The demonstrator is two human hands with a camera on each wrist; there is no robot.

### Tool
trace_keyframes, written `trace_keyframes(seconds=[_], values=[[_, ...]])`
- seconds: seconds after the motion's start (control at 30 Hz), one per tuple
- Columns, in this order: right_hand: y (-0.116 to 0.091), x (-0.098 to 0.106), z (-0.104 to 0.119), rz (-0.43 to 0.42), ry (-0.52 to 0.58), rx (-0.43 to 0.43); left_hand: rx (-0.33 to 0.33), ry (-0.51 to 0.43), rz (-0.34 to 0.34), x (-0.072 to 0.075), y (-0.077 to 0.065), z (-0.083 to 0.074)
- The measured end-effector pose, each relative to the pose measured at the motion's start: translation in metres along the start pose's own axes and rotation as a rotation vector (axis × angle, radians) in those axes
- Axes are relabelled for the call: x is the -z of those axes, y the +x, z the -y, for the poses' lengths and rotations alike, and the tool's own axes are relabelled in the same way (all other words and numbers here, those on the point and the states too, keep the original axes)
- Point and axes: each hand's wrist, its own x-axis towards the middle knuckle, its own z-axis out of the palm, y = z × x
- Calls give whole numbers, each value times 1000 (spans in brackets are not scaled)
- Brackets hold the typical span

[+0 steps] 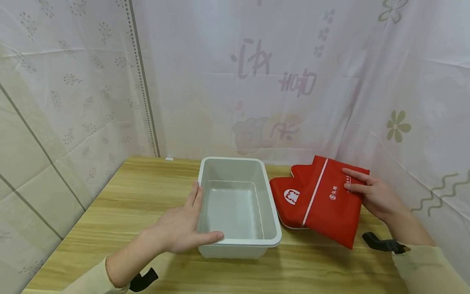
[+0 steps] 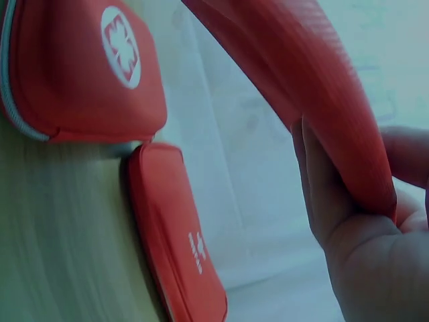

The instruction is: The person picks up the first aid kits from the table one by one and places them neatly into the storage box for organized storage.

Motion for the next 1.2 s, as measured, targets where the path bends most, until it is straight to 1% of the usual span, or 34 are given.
trace_keyframes(seconds=[0.2, 0.37, 0.67, 0.97, 1.2], values=[[6, -6, 7, -13, 71, 25, 7, -6, 8, 0, 1, 0], [7, -13, 18, -15, 85, 23, 13, -8, 12, 1, 1, 0], [7, -30, 40, 46, 90, 50, 19, -15, 14, 1, 0, 0], [8, -62, 68, 58, 79, 11, 22, -15, 18, 2, 0, 0], [15, -91, 79, 119, 99, 46, 26, -15, 15, 2, 0, 0]])
